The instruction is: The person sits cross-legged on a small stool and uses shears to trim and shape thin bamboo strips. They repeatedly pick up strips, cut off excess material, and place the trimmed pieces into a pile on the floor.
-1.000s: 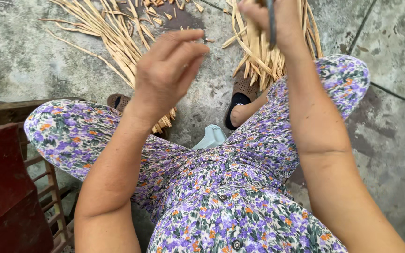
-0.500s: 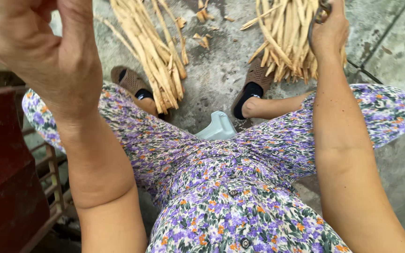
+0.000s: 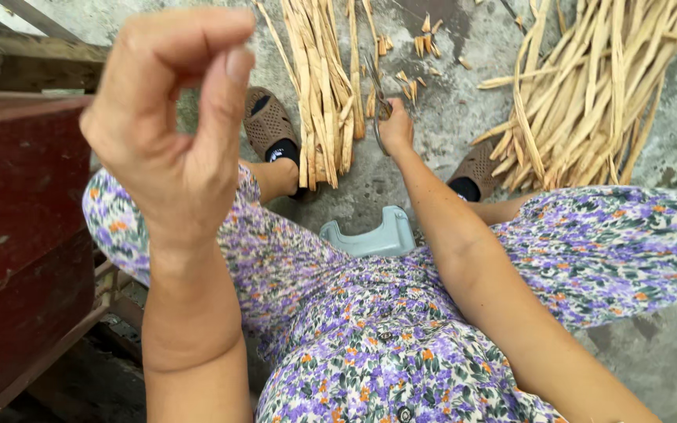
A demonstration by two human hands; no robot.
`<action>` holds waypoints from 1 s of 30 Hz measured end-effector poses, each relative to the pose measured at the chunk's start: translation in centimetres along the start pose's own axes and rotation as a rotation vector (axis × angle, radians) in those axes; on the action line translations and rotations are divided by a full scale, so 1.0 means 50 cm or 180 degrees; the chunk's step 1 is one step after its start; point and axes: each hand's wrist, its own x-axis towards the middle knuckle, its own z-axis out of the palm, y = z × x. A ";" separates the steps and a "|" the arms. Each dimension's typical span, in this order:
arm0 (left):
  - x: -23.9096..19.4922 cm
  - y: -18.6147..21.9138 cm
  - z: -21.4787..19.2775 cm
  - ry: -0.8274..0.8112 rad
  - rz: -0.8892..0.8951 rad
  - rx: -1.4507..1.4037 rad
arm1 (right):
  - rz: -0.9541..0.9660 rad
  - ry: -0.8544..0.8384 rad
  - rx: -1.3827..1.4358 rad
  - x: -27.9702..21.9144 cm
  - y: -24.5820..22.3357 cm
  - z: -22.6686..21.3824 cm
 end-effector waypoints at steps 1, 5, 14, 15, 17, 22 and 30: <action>-0.002 0.007 -0.005 -0.0020 -0.0098 0.0049 | 0.0193 -0.0041 0.0001 -0.002 -0.007 0.009; 0.010 0.014 -0.016 -0.0082 -0.0265 0.0345 | 0.0470 -0.0096 -0.0217 0.015 -0.040 0.022; 0.042 0.013 -0.007 -0.0069 -0.0760 0.0269 | 0.0587 -0.0091 -0.0773 0.043 -0.055 0.039; 0.045 0.015 -0.005 -0.0096 -0.0740 0.0268 | 0.0583 -0.0111 -0.0736 0.040 -0.050 0.037; 0.050 0.017 -0.002 -0.0134 -0.0673 0.0287 | 0.0510 -0.0064 -0.0608 0.042 -0.043 0.029; 0.036 0.020 0.002 -0.0128 -0.0400 0.0184 | 0.0119 0.0261 -0.0155 0.060 -0.055 -0.045; 0.017 -0.006 0.058 -0.0099 0.0200 -0.0211 | -0.0906 0.0941 0.0506 0.083 -0.220 -0.291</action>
